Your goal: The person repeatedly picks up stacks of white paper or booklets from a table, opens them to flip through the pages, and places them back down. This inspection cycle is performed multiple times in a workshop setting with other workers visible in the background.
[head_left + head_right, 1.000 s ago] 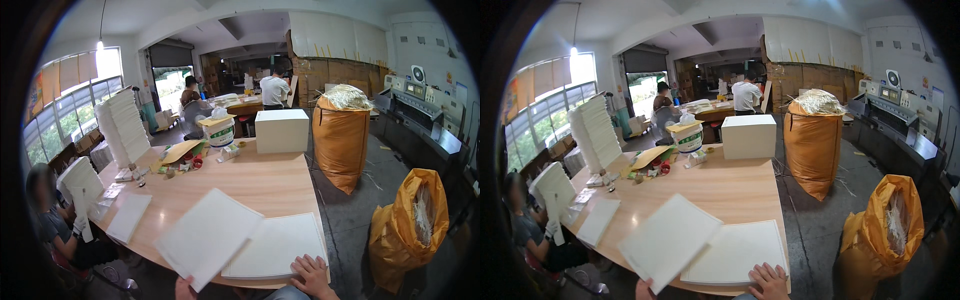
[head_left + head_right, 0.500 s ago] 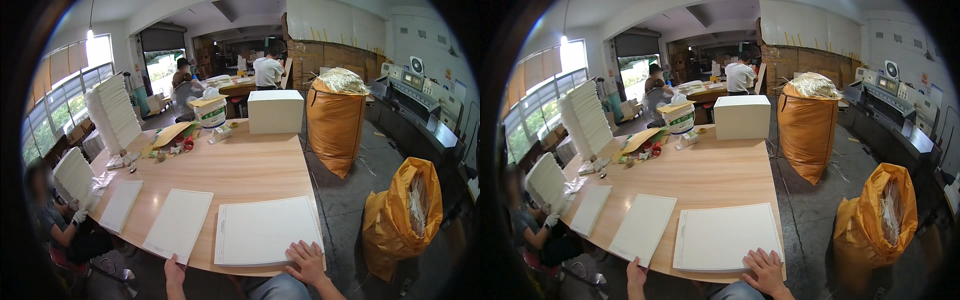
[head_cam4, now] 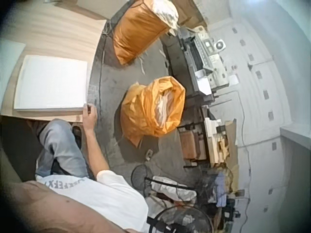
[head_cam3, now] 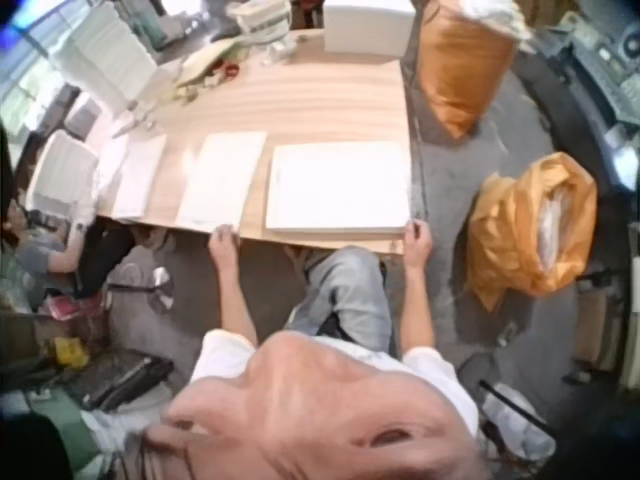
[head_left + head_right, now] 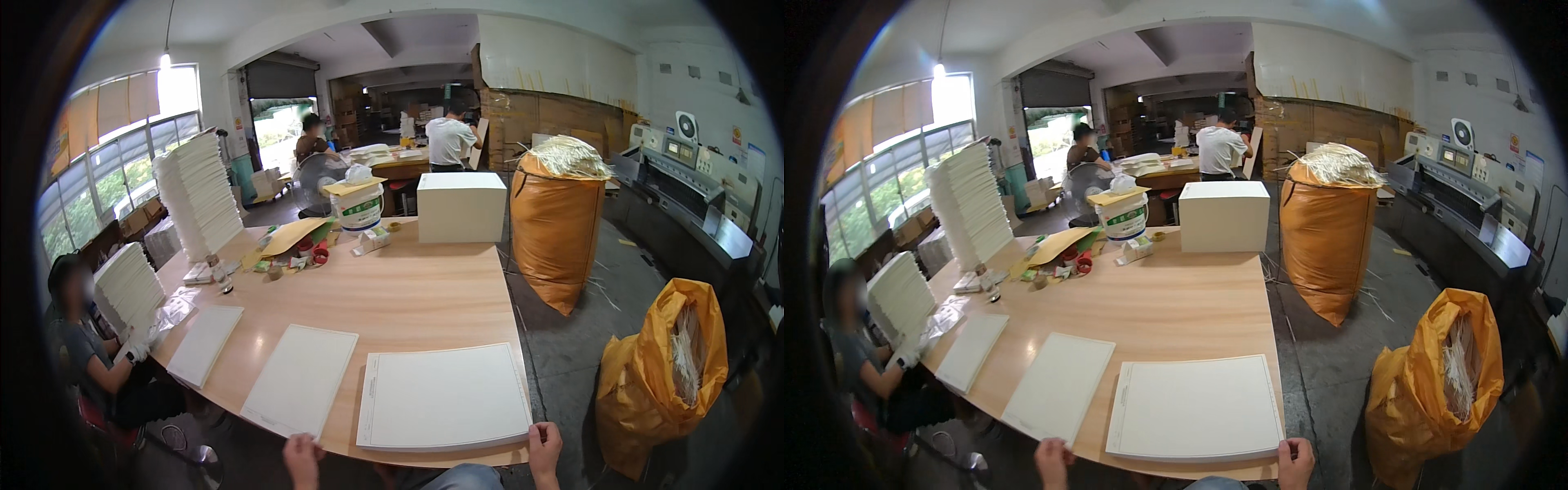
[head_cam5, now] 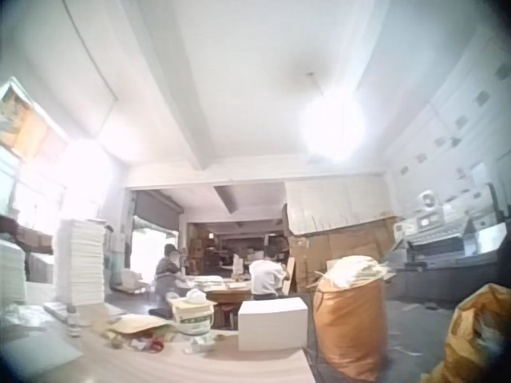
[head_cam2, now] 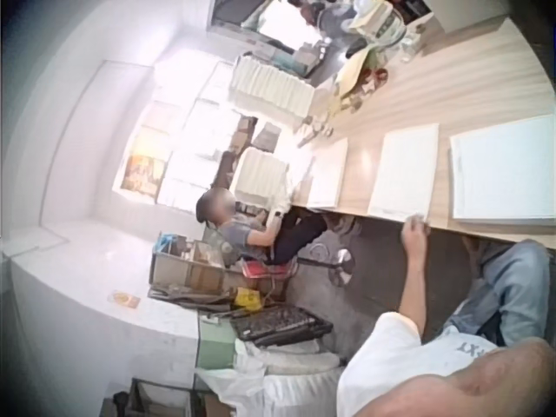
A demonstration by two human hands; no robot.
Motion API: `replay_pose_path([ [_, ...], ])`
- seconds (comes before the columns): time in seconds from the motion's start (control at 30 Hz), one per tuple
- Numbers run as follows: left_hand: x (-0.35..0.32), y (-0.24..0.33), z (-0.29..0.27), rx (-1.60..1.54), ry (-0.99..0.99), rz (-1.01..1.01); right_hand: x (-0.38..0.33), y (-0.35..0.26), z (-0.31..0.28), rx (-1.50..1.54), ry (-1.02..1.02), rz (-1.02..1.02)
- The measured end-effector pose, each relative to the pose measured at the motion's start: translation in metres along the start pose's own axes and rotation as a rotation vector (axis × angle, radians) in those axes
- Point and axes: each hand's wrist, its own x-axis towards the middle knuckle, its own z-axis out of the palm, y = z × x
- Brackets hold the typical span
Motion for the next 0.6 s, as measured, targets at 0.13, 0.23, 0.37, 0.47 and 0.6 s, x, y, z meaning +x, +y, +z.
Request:
replay_pose_path([
  [0.13, -0.018, -0.024, 0.067, 0.158, -0.184, 0.281, 0.001, -0.002, 0.004, -0.022, 0.012, -0.012],
  [0.23, -0.017, -0.066, 0.097, -0.157, -0.241, 0.207, 0.002, -0.005, 0.005, 0.011, 0.007, -0.020],
  [0.37, -0.056, 0.021, 0.105, 0.076, -0.205, -0.094, 0.007, 0.001, -0.010, -0.040, -0.071, 0.077],
  [0.47, -0.042, -0.028, 0.100, 0.136, -0.174, 0.140, 0.008, 0.003, -0.002, 0.087, -0.059, 0.126],
  [0.6, -0.024, -0.049, 0.088, 0.114, -0.327, 0.303, 0.009, 0.020, 0.000, 0.080, -0.017, 0.100],
])
